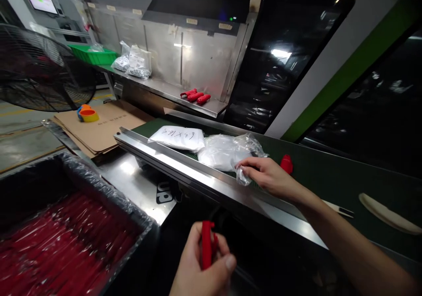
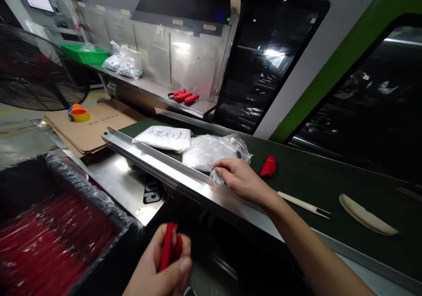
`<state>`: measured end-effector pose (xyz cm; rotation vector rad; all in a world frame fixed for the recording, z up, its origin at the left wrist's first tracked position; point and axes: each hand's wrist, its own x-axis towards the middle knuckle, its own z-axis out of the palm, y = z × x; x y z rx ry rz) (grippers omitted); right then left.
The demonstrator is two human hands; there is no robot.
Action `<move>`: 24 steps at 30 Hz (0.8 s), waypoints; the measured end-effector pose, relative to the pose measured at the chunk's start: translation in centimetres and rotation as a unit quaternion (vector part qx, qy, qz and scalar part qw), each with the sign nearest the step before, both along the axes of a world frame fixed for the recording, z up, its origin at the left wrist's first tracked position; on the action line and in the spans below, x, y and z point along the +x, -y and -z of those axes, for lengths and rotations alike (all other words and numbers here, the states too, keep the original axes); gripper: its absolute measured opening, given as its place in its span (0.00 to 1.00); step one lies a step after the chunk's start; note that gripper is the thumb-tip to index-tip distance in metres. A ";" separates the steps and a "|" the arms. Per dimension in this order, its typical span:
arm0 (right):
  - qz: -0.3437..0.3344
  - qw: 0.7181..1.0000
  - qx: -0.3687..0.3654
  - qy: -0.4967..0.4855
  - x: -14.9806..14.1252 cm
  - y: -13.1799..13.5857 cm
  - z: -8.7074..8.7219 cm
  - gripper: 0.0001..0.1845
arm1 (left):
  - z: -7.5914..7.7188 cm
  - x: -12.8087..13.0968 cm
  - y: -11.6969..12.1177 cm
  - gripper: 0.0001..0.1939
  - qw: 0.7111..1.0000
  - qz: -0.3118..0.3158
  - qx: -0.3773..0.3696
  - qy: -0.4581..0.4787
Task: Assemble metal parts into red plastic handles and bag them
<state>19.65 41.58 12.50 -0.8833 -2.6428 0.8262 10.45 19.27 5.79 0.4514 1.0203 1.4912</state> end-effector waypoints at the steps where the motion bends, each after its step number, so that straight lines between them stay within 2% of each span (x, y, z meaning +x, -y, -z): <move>1: -0.011 1.000 -0.020 -0.012 0.4 2.1 -0.2 0.14 | -0.8 0.0 -0.3 0.21 1.000 -0.016 -0.003 -0.012; 4: -0.027 0.992 -0.114 -0.043 1.7 7.9 0.1 0.13 | -2.1 0.1 -0.8 0.21 0.996 -0.073 -0.016 -0.039; 6: -0.012 0.980 -0.191 -0.061 2.6 10.7 1.2 0.11 | -2.0 0.3 -0.6 0.19 0.995 -0.078 -0.033 -0.054; 8: 0.025 0.970 -0.229 -0.077 3.5 12.4 2.6 0.10 | -1.3 0.5 0.2 0.17 0.995 -0.060 -0.056 -0.063; 11: 0.079 0.974 -0.197 -0.078 4.7 13.8 4.4 0.09 | -0.3 0.5 1.8 0.14 0.993 -0.043 -0.083 -0.069; 14: 0.089 0.975 -0.197 -0.058 5.1 15.2 4.9 0.11 | 0.1 0.5 2.8 0.13 0.990 -0.034 -0.105 -0.085; 16: 0.065 0.959 -0.270 -0.055 5.1 16.0 4.8 0.13 | 0.3 0.7 3.1 0.13 0.990 -0.012 -0.108 -0.086; 18: 0.044 0.929 -0.361 -0.068 5.1 16.7 4.9 0.12 | 0.5 0.8 3.2 0.14 0.992 0.015 -0.105 -0.069; 20: 0.037 0.909 -0.408 -0.070 5.3 16.9 5.2 0.11 | 1.0 0.9 3.3 0.16 0.992 0.046 -0.104 -0.055; 22: 0.033 0.922 -0.382 -0.045 5.6 16.8 5.8 0.08 | 1.7 0.9 3.5 0.16 0.988 0.075 -0.103 -0.089; 24: 0.047 0.946 -0.321 -0.024 6.1 16.8 6.5 0.09 | 2.5 0.8 3.7 0.14 0.979 0.079 -0.104 -0.158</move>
